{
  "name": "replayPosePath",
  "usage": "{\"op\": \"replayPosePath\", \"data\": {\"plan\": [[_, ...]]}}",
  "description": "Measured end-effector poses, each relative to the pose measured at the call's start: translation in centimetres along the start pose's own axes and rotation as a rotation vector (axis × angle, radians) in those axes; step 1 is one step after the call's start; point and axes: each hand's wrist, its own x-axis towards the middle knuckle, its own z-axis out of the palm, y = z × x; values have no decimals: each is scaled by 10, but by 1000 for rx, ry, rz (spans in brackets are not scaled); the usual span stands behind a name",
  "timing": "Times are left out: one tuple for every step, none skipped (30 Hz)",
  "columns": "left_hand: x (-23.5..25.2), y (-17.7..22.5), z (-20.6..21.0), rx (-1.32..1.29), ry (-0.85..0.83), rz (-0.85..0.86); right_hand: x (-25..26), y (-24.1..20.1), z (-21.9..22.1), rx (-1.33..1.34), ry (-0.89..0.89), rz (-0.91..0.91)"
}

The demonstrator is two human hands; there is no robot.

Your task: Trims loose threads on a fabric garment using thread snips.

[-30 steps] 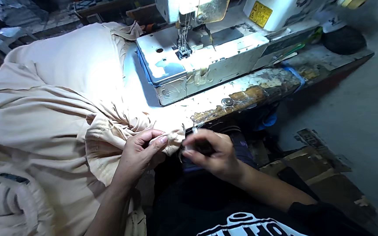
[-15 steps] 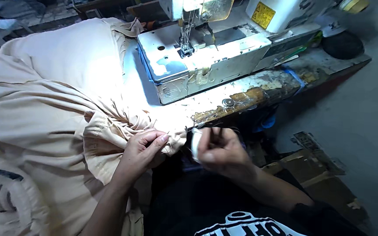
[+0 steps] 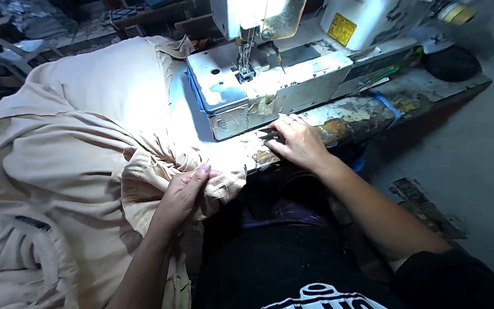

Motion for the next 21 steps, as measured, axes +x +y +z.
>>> {"op": "replayPosePath", "data": {"plan": [[0,0,0,-5,1,1,-1,2,0,-19,-22,0],[1,0,-1,-12,0,1,-3,-1,-1,-22,-1,-7],[1,0,-1,-22,-6,1,-6,-7,-3,12,49,-22],[2,-1,-2,-36,-15,6,-8,-19,-6,100,103,-48],[2,-1,-1,-46,-23,18,-10,-34,-9,217,122,-72],[2,-2,1,-37,-24,49,-12,-50,-10,335,82,-89],[0,-4,5,24,-14,110,-12,-62,-7,438,13,-125],[-4,-7,7,141,-4,212,-11,-71,-1,515,-55,-168],[-9,-10,9,329,28,325,-8,-76,5,558,-84,-193],[-14,-16,8,552,76,435,-3,-79,5,602,-86,-191],[-17,-24,4,778,131,522,3,-83,-2,682,-67,-171],[-15,-32,-4,945,182,557,9,-90,-14,803,-36,-170],[-10,-38,-13,1025,227,547,14,-100,-27,930,-7,-204],[-2,-38,-19,1019,281,531,17,-112,-36,1032,20,-267],[6,-31,-22,937,341,493,19,-124,-38,1105,58,-318],[15,-14,-22,783,397,425,21,-134,-36,1154,103,-334],[23,8,-20,552,450,333,22,-141,-30,1185,140,-314],[33,26,-21,309,508,255,24,-146,-22,1211,183,-250],[51,35,-25,106,580,305,27,-150,-12,1245,211,-135],[83,27,-37,-66,652,516,28,-155,-2,1270,175,5],[117,21,-53,-209,647,736,29,-159,10,1279,78,115]]}}
